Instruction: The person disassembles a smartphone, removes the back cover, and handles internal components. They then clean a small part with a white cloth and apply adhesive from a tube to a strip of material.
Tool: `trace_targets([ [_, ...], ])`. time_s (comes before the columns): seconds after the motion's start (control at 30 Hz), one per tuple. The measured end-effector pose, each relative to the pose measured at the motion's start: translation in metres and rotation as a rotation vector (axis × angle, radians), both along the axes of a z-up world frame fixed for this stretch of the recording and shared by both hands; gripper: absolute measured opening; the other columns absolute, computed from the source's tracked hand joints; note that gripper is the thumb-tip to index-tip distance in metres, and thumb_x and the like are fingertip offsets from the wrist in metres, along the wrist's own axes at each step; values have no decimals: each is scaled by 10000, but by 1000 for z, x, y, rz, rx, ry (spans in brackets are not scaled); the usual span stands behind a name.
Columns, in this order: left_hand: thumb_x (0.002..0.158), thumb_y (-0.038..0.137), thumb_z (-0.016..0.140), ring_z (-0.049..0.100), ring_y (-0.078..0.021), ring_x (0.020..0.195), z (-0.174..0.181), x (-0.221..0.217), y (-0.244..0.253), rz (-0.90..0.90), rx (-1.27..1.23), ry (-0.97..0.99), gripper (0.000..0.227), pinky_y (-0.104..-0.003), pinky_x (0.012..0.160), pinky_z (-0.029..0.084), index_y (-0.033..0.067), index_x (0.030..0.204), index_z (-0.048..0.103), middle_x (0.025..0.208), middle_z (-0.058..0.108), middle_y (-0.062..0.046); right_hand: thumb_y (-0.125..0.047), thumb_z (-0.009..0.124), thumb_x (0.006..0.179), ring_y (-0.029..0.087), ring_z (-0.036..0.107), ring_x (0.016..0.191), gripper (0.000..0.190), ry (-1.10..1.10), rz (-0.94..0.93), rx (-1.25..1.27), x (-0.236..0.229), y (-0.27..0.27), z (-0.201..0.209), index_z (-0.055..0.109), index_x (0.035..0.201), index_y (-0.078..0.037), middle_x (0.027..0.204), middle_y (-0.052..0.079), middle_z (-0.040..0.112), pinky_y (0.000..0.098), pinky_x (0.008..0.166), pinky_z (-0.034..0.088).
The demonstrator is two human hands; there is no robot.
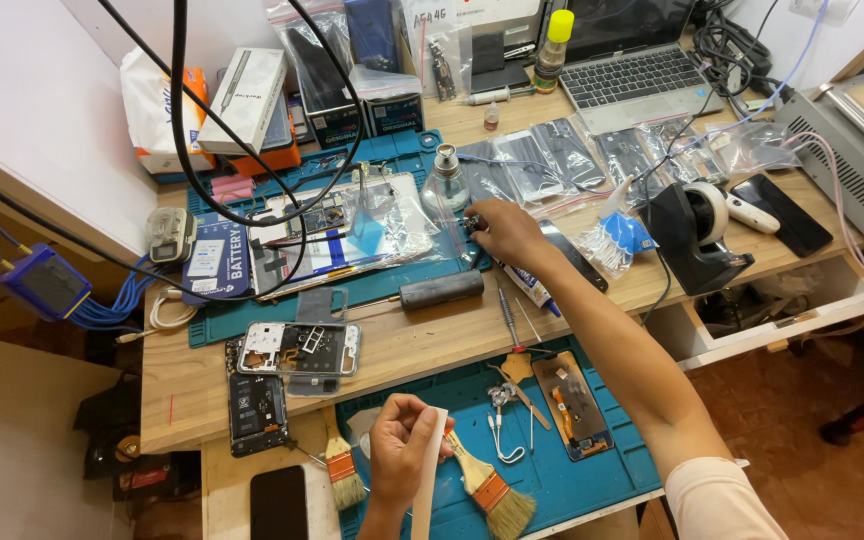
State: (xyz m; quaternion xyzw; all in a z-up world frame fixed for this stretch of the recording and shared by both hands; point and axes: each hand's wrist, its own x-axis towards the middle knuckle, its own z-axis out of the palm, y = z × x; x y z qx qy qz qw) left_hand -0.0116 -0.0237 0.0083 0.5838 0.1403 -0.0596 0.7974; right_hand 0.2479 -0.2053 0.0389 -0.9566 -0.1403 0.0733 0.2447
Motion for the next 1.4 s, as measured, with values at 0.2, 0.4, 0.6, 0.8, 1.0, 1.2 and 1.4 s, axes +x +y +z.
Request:
trace_targets([
  [0.2, 808, 146, 586, 638, -223, 435, 0, 0, 0, 5, 5, -10, 138, -292, 423, 549, 24, 825, 524, 703, 713, -235, -117, 654, 743, 256, 507, 915, 459, -100, 91, 37, -6, 3, 7, 540, 1187, -141, 1015, 95, 488, 373, 724, 441],
  [0.4, 808, 163, 585, 643, -219, 448, 0, -1, 0, -3, 11, -23, 150, -294, 442, 550, 31, 834, 520, 718, 717, -225, -233, 706, 773, 217, 522, 840, 197, -202, 88, 78, 1, 3, -8, 579, 871, -119, 892, 44, 543, 351, 685, 416],
  [0.6, 811, 160, 587, 646, -218, 447, -2, -1, 1, -6, 4, -32, 142, -291, 437, 552, 35, 836, 522, 712, 715, -222, -237, 623, 811, 249, 536, 866, 124, 43, 151, -196, -11, 4, 4, 694, 859, -147, 892, 45, 530, 389, 709, 420],
  [0.8, 809, 164, 586, 646, -212, 439, 0, -1, 0, -15, 21, -41, 143, -282, 424, 544, 35, 829, 529, 710, 717, -218, -265, 679, 780, 312, 584, 772, 184, -42, 98, -265, -10, 13, -7, 706, 750, -86, 895, 94, 593, 415, 573, 454],
  [1.0, 806, 182, 587, 652, -209, 450, 1, -2, 1, -16, 36, -38, 152, -278, 425, 546, 44, 829, 528, 720, 721, -208, -34, 558, 702, 322, 579, 687, 96, 104, -60, -432, -7, 33, -4, 537, 612, -61, 701, 72, 562, 406, 530, 435],
  [1.2, 811, 180, 582, 657, -212, 453, 0, -4, 2, -17, 28, -57, 151, -281, 435, 551, 43, 843, 528, 721, 720, -207, -71, 537, 685, 247, 486, 551, 147, 163, -66, -468, -8, 41, 6, 431, 590, -106, 592, 38, 482, 342, 493, 349],
  [1.4, 805, 182, 592, 650, -209, 452, 4, -4, 4, -7, 8, -66, 160, -274, 422, 549, 36, 837, 534, 720, 714, -210, -109, 492, 646, 267, 458, 523, 200, 204, -160, -283, -5, 31, 7, 428, 459, -140, 515, 43, 465, 363, 490, 356],
])
